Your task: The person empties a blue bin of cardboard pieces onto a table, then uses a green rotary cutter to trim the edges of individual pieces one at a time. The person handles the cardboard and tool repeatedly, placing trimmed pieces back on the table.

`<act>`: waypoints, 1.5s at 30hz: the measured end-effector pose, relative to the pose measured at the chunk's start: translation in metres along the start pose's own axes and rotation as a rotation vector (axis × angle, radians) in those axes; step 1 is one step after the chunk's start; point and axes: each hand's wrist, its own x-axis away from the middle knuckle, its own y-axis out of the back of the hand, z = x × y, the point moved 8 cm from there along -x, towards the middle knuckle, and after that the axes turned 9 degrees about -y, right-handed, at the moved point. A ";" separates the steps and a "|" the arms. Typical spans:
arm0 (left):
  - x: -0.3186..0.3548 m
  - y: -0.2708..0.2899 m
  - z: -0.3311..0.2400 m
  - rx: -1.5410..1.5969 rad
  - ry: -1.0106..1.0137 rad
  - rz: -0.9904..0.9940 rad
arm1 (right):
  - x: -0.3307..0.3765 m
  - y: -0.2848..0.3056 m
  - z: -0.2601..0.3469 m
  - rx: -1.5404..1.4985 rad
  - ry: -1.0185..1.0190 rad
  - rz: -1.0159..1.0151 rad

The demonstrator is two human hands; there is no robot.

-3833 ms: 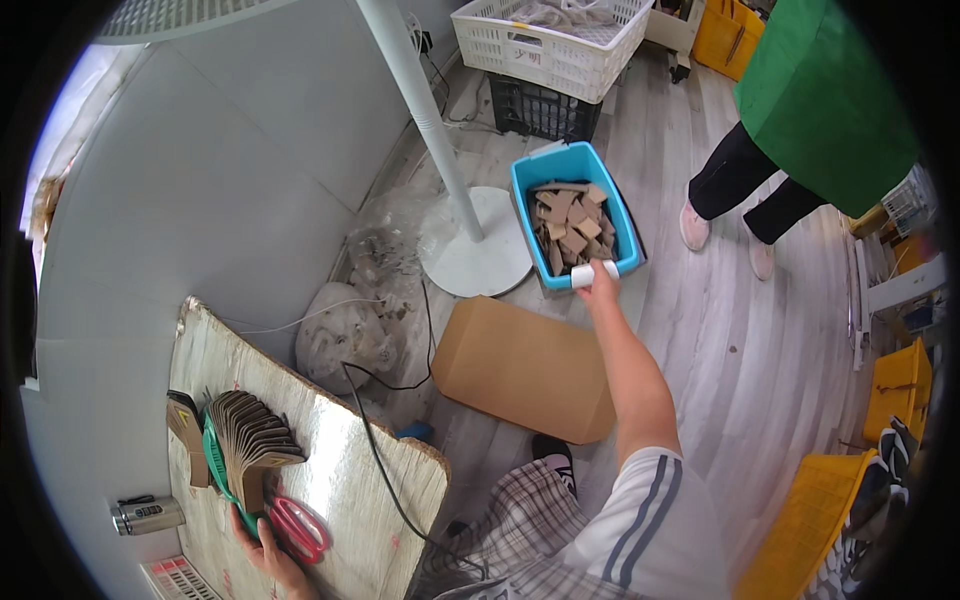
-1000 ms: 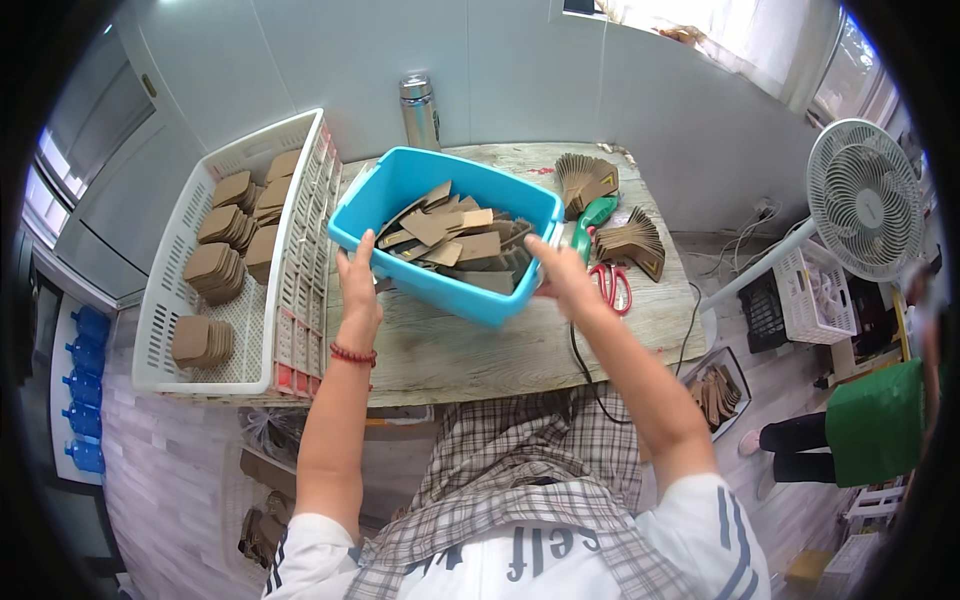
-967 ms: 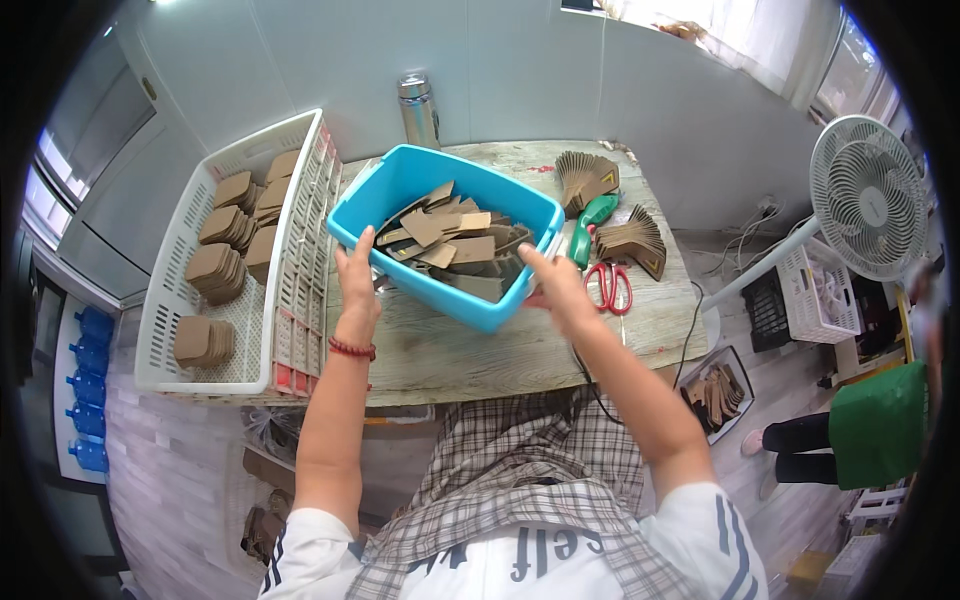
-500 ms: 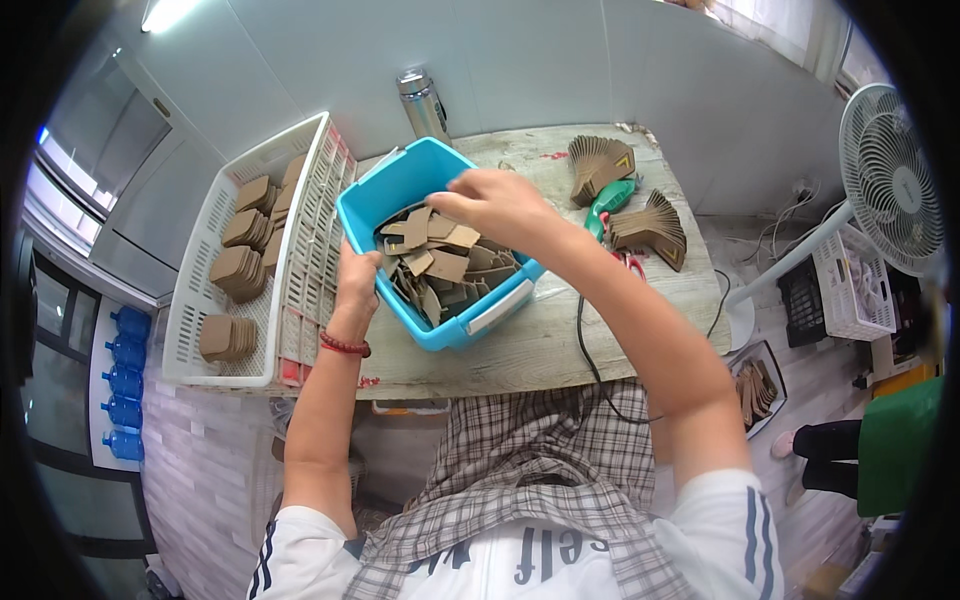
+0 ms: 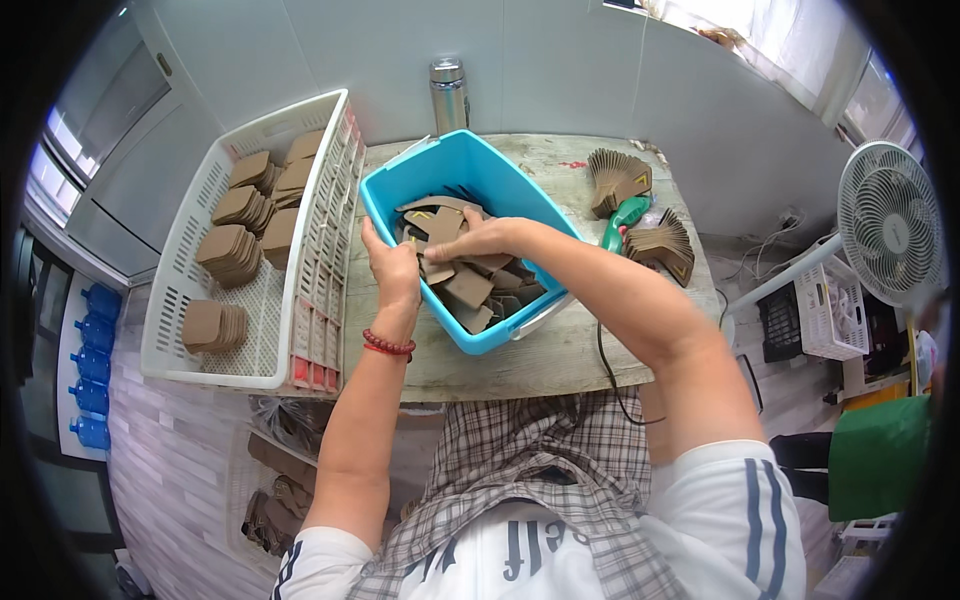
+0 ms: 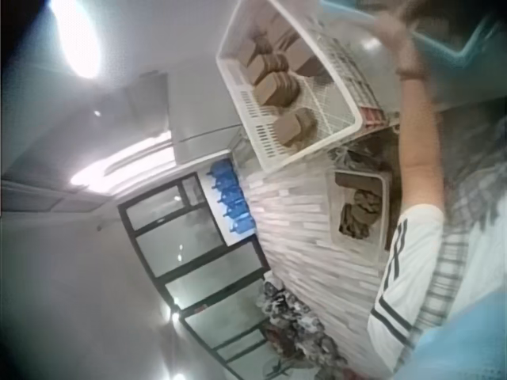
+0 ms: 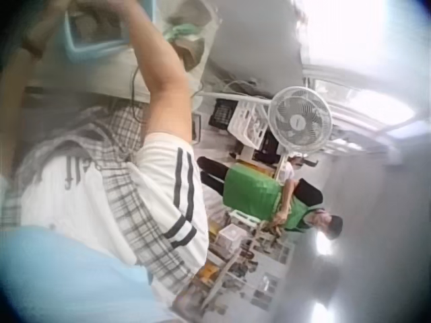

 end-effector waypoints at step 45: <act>-0.055 -0.051 0.088 0.230 0.706 0.238 | -0.051 -0.022 0.032 -0.800 0.002 0.268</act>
